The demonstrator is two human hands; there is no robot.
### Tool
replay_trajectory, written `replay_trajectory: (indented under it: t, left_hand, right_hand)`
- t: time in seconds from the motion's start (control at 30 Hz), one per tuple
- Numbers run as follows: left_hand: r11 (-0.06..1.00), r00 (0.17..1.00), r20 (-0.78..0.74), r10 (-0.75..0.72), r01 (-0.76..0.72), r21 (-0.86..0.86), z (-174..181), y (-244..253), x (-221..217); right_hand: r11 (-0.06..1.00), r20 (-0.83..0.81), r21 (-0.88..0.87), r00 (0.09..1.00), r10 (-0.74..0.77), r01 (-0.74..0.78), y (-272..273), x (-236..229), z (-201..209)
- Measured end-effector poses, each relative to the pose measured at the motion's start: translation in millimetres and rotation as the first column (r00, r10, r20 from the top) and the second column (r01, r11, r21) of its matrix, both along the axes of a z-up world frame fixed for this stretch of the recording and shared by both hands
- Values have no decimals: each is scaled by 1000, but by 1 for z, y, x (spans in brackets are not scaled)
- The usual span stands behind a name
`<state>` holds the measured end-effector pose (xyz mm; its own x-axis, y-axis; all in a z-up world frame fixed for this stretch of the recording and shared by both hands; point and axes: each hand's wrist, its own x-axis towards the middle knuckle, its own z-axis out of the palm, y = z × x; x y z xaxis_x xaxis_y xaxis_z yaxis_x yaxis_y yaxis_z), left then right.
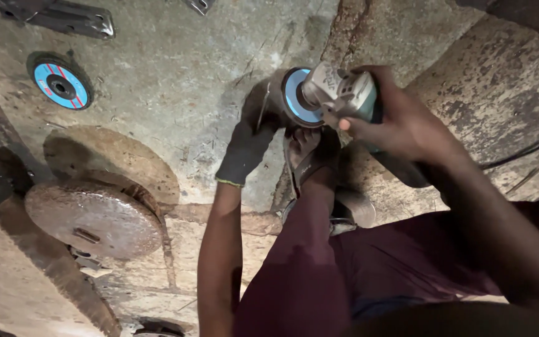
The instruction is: Grinding and smoothing metal components using a handheld angle grinder while sitting on a workshop floor.
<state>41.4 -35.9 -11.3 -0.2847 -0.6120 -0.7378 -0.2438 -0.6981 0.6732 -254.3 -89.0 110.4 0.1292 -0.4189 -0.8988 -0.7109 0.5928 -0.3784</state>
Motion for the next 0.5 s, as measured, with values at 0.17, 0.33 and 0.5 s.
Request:
replay_trajectory:
  t: [0.17,0.33,0.5]
  left_hand:
    - [982,987,136,-88,109,-153,4,2,-2]
    - [983,983,165,-84,110,-150,3,2,-5]
    - [974,985,152,-79,109,-200,8,0,-5]
  right_hand:
    - [996,61,-90,998,29,-24,6,6,-2]
    - [977,99,-203,992,83,-61,9,10,-6]
    - [992,72,-114,995,66,-58,-2,17,8]
